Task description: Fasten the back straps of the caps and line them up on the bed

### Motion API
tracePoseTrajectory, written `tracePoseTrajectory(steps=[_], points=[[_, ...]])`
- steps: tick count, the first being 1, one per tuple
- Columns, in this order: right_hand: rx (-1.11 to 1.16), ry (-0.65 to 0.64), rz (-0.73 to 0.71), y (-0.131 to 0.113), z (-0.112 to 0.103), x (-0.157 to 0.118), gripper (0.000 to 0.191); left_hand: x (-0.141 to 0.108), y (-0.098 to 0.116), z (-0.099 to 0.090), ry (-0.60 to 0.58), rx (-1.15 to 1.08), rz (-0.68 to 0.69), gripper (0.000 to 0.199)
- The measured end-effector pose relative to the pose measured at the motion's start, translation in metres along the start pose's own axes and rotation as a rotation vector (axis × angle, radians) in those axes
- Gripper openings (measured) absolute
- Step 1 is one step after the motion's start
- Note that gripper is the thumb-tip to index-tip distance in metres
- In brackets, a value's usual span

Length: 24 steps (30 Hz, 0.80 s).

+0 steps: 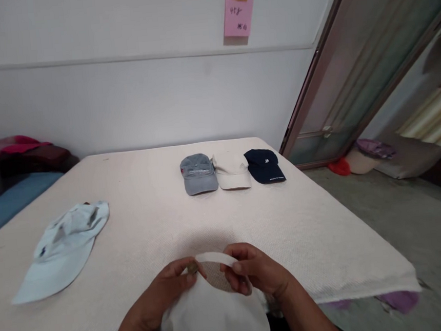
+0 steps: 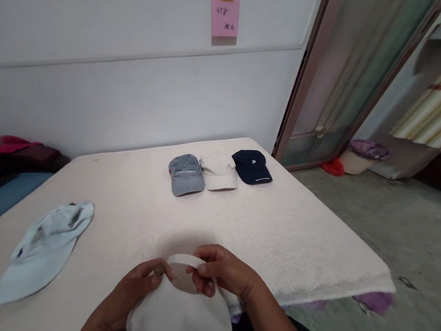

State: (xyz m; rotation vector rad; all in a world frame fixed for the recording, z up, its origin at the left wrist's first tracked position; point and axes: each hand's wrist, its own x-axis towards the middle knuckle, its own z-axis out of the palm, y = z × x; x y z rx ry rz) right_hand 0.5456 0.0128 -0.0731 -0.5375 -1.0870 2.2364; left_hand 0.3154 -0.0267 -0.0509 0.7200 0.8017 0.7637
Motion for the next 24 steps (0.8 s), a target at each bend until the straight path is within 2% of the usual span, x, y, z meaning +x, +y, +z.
tracePoseTrajectory(steps=[2, 6, 11, 14, 16, 20, 24], points=[[-0.010, 0.030, 0.020, 0.001, -0.003, 0.004, 0.015, 0.004, -0.001, 0.003, 0.028, 0.002, -0.016, 0.018], [0.034, 0.125, -0.083, -0.002, -0.010, 0.011, 0.007, 0.012, 0.000, 0.006, 0.083, 0.036, -0.020, 0.010], [0.095, 0.192, -0.154, -0.014, -0.018, 0.013, 0.011, 0.021, 0.002, 0.003, 0.150, 0.112, -0.003, 0.010], [0.111, 0.251, -0.183, -0.018, -0.021, 0.012, 0.006, 0.026, -0.001, 0.001, 0.145, 0.085, -0.039, 0.011], [0.099, 0.272, -0.161, -0.019, -0.022, 0.013, 0.013, 0.027, -0.004, 0.001, 0.132, 0.062, -0.042, 0.013], [0.027, 0.186, -0.066, -0.016, -0.019, 0.020, 0.022, 0.028, -0.004, 0.002, 0.126, 0.069, -0.014, 0.013], [-0.056, 0.122, -0.033, -0.013, -0.010, 0.028, 0.016, 0.027, -0.001, 0.004, 0.106, 0.065, 0.007, 0.011]])
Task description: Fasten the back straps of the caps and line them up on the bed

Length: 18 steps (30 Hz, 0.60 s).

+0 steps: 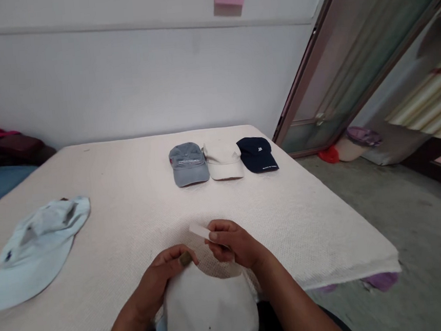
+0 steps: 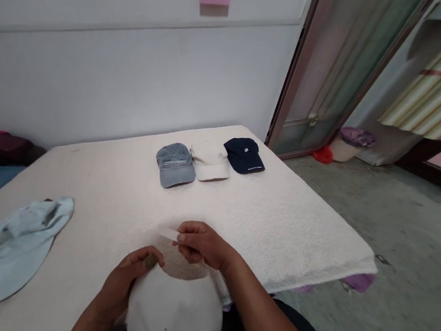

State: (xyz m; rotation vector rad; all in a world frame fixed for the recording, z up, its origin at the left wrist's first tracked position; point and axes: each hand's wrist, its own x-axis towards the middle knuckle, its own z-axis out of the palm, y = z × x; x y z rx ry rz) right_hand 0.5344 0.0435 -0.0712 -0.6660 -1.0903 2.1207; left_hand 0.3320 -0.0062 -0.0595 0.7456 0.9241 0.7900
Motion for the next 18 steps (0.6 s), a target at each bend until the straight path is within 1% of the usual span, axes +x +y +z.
tracePoseTrajectory(steps=[3, 5, 7, 10, 13, 15, 16, 18], points=[[-0.080, -0.030, 0.003, 0.002, 0.005, 0.001, 0.011, 0.001, 0.002, 0.001, -0.017, -0.030, 0.040, 0.013], [-0.090, -0.023, -0.016, 0.002, 0.005, 0.001, 0.009, 0.002, 0.002, 0.001, -0.027, -0.038, 0.053, 0.013], [-0.070, 0.008, -0.049, 0.001, 0.001, 0.000, 0.006, 0.002, 0.003, 0.000, -0.015, -0.026, 0.038, 0.014], [-0.028, 0.069, -0.118, -0.005, -0.008, 0.001, 0.003, 0.003, 0.004, 0.000, 0.031, 0.018, -0.028, 0.015], [0.006, 0.152, -0.170, -0.013, -0.012, 0.003, 0.008, 0.004, 0.005, 0.002, 0.055, 0.029, -0.039, 0.015], [0.012, 0.164, -0.134, -0.015, -0.009, 0.004, 0.005, 0.003, 0.006, 0.003, 0.054, 0.025, -0.031, 0.015], [0.005, 0.150, -0.100, -0.014, -0.006, 0.004, 0.006, 0.003, 0.006, 0.004, 0.049, 0.022, -0.035, 0.015], [-0.036, 0.102, -0.031, -0.011, 0.000, 0.004, 0.016, 0.002, 0.006, 0.005, 0.036, 0.011, -0.050, 0.015]])
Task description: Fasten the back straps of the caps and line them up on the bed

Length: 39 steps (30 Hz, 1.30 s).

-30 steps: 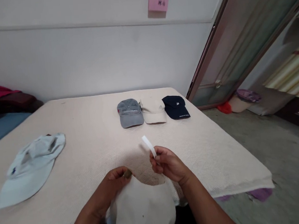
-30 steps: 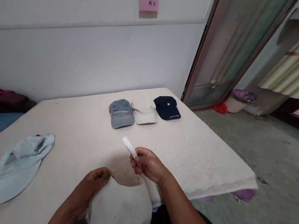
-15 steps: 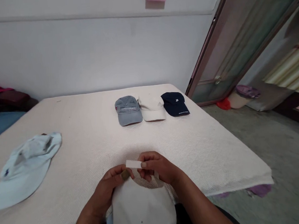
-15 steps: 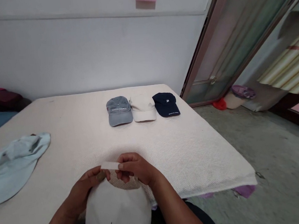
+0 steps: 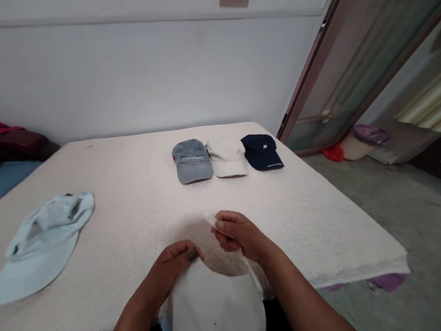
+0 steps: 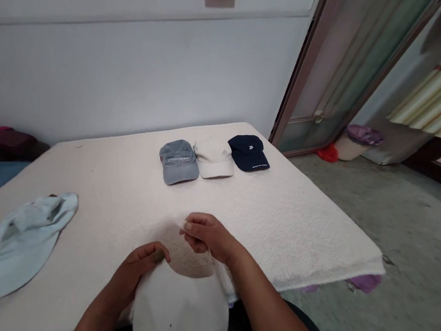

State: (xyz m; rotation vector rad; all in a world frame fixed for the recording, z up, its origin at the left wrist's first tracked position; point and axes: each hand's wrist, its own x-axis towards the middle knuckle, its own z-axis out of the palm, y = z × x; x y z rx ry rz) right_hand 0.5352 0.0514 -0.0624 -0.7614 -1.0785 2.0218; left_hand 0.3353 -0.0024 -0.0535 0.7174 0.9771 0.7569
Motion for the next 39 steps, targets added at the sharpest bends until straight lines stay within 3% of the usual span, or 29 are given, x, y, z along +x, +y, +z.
tracePoseTrajectory(steps=[7, 20, 30, 39], points=[[-0.123, -0.140, 0.087, 0.013, 0.007, 0.002, 0.019, -0.001, -0.003, -0.003, -0.019, -0.038, 0.026, 0.013], [-0.303, -0.157, 0.099, 0.012, 0.006, 0.001, 0.017, -0.002, -0.007, -0.010, 0.007, -0.052, 0.001, 0.012], [-0.325, -0.192, 0.054, 0.014, 0.002, 0.002, 0.019, 0.001, -0.008, -0.010, 0.054, -0.024, -0.012, 0.014], [-0.349, -0.253, 0.100, 0.006, 0.003, -0.003, 0.013, 0.000, -0.008, -0.011, 0.044, -0.002, -0.017, 0.015]])
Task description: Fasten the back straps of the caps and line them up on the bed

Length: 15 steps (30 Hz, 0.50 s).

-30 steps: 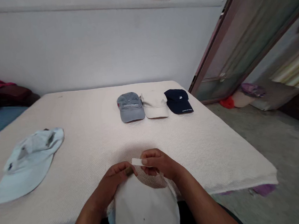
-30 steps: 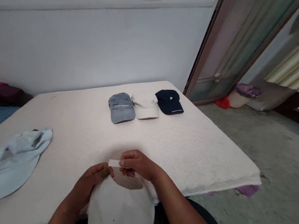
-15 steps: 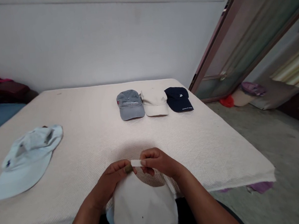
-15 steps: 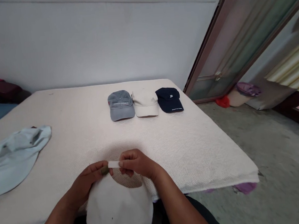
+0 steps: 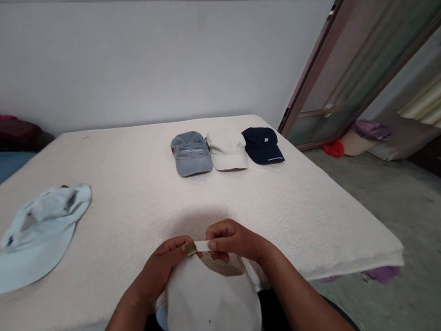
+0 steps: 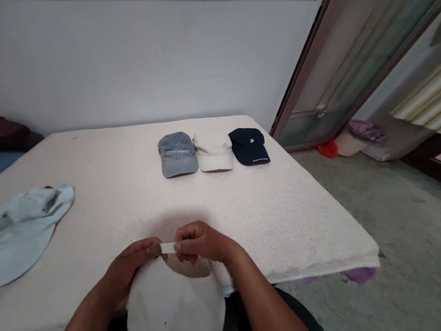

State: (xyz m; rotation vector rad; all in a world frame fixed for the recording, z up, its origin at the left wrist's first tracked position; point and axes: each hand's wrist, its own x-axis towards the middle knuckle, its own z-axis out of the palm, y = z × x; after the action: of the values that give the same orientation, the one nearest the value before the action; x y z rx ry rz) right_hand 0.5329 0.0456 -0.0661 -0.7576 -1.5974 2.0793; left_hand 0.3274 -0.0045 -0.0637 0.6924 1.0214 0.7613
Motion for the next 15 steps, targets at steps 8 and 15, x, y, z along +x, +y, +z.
tracePoseTrajectory(steps=[8, 15], points=[[-0.031, -0.068, 0.000, -0.001, -0.004, 0.001, 0.013, 0.000, 0.004, 0.007, -0.013, 0.114, -0.030, 0.018], [-0.003, -0.110, 0.005, 0.000, -0.001, 0.002, 0.014, 0.001, -0.001, 0.012, -0.105, 0.056, -0.041, 0.017]])
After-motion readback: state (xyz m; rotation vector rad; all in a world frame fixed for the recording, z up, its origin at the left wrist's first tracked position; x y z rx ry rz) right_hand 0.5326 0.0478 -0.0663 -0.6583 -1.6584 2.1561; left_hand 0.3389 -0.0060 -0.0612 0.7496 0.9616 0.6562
